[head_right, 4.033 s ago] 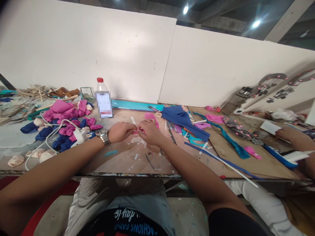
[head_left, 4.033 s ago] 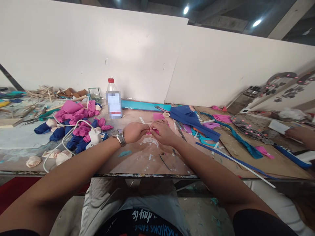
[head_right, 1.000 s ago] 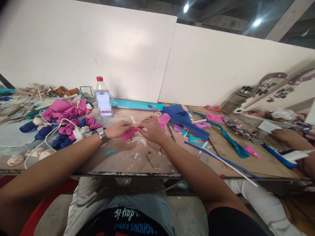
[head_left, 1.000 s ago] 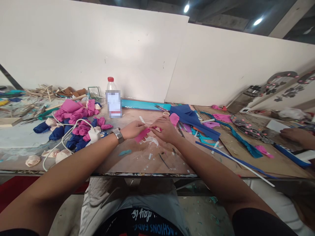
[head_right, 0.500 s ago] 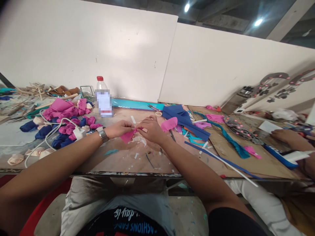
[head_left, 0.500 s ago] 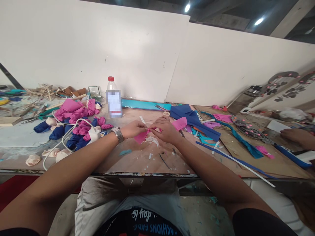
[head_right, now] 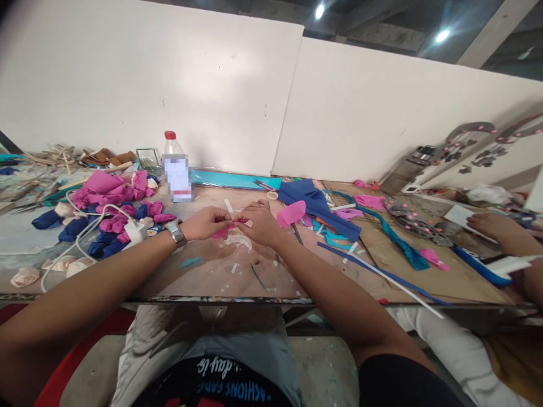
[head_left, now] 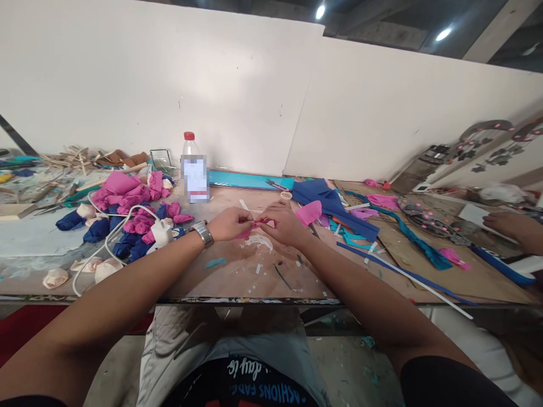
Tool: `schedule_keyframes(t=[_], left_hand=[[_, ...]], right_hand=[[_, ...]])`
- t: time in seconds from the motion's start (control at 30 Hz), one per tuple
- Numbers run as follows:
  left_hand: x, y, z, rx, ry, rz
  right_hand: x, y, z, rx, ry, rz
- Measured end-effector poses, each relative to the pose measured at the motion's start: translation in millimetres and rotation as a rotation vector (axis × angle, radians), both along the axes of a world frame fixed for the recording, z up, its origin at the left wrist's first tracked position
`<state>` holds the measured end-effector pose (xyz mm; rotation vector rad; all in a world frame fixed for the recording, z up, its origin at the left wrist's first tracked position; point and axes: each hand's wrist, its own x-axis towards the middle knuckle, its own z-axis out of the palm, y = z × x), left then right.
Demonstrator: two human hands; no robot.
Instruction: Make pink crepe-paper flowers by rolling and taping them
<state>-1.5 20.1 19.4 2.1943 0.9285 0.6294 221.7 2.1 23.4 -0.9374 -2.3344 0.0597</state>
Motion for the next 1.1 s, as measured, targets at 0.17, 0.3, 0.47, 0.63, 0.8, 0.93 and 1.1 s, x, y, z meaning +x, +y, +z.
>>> schedule_keyframes(t=[0.17, 0.3, 0.47, 0.63, 0.8, 0.93, 1.1], left_hand=[[0.5, -5.3, 3.1, 0.241, 0.119, 0.023], [1.8, -7.3, 0.9, 0.438, 0.283, 0.068], [0.8, -7.6, 0.9, 0.497, 0.355, 0.05], [0.6, -9.8, 3.0, 0.54, 0.363, 0.007], [0.2, -8.2, 1.2, 0.55, 0.353, 0.011], [-0.1, -5.7, 0.3, 0.499, 0.334, 0.06], [1.1, -7.3, 2.3, 0.387, 0.231, 0.062]], right_hand=[[0.9, 0.8, -1.2, -0.04, -0.016, -0.007], [1.0, 1.7, -2.7, -0.057, -0.032, -0.024], [-0.6, 0.8, -1.8, -0.096, -0.027, -0.037], [-1.3, -1.1, 1.1, -0.121, -0.054, 0.013], [-0.1, -0.1, 0.4, -0.128, -0.051, 0.027], [1.5, 2.1, -1.2, -0.108, -0.016, 0.006], [1.3, 2.1, -0.5, -0.098, -0.036, 0.008]])
